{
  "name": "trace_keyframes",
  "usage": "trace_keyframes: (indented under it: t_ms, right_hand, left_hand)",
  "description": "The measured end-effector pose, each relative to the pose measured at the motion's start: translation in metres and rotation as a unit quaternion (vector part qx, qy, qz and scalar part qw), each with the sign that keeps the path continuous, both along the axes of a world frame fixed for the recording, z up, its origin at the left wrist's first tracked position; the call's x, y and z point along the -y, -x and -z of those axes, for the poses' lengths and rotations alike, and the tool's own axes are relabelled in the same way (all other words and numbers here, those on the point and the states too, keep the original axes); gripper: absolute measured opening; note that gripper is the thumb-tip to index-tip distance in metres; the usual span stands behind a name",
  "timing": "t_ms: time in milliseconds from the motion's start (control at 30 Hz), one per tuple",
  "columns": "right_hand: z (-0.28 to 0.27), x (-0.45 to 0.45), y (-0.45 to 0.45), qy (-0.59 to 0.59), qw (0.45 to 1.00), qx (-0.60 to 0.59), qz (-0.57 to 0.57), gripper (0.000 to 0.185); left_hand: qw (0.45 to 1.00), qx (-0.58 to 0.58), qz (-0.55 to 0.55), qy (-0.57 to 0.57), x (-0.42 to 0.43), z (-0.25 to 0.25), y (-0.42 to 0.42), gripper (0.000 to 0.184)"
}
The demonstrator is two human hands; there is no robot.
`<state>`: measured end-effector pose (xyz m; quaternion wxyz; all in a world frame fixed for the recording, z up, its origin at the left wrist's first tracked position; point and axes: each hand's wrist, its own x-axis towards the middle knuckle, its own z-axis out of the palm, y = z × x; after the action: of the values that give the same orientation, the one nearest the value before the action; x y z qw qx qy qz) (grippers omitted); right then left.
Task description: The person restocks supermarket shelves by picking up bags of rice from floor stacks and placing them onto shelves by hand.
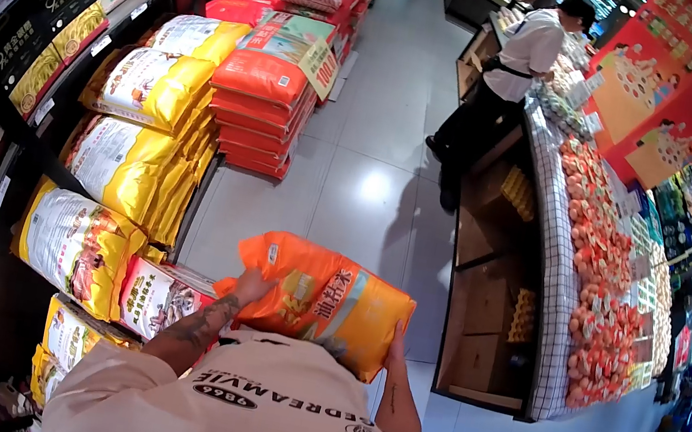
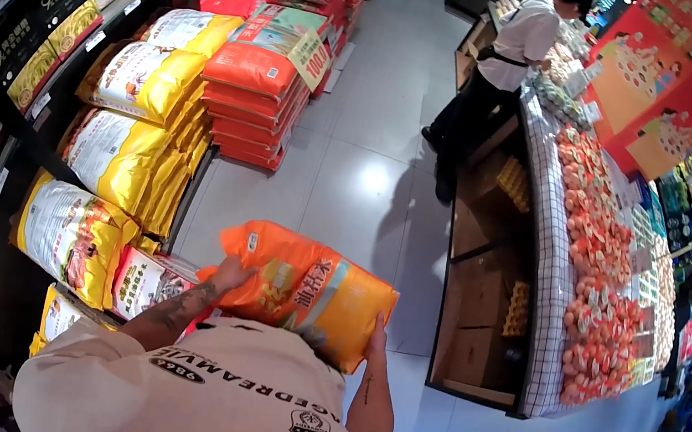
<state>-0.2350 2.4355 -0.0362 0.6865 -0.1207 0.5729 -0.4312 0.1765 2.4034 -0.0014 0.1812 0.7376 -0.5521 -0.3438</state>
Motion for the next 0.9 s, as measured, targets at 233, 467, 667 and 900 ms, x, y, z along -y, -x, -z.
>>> trace_keyframes:
  t_ms: [233,467,667,900]
  right_hand:
    - [-0.051,0.181,0.009,-0.020,0.989,-0.010,-0.145,0.073]
    - [-0.049,0.294,0.006,-0.050,0.981,0.007,-0.188,0.073]
    - [-0.017,0.375,0.010,-0.047,0.990,-0.025,-0.130,0.074]
    - [-0.061,0.466,-0.033,-0.022,0.999,-0.026,-0.034,0.071]
  left_hand:
    - [0.994,0.001,-0.096,-0.042,0.096,-0.013,0.021,0.053]
    - [0.989,0.039,-0.141,-0.033,0.194,-0.048,0.032,0.052]
    - [0.997,0.008,-0.077,0.013,0.312,-0.006,0.015,0.051]
    - [0.999,0.039,0.035,0.007,0.481,-0.021,-0.020,0.054]
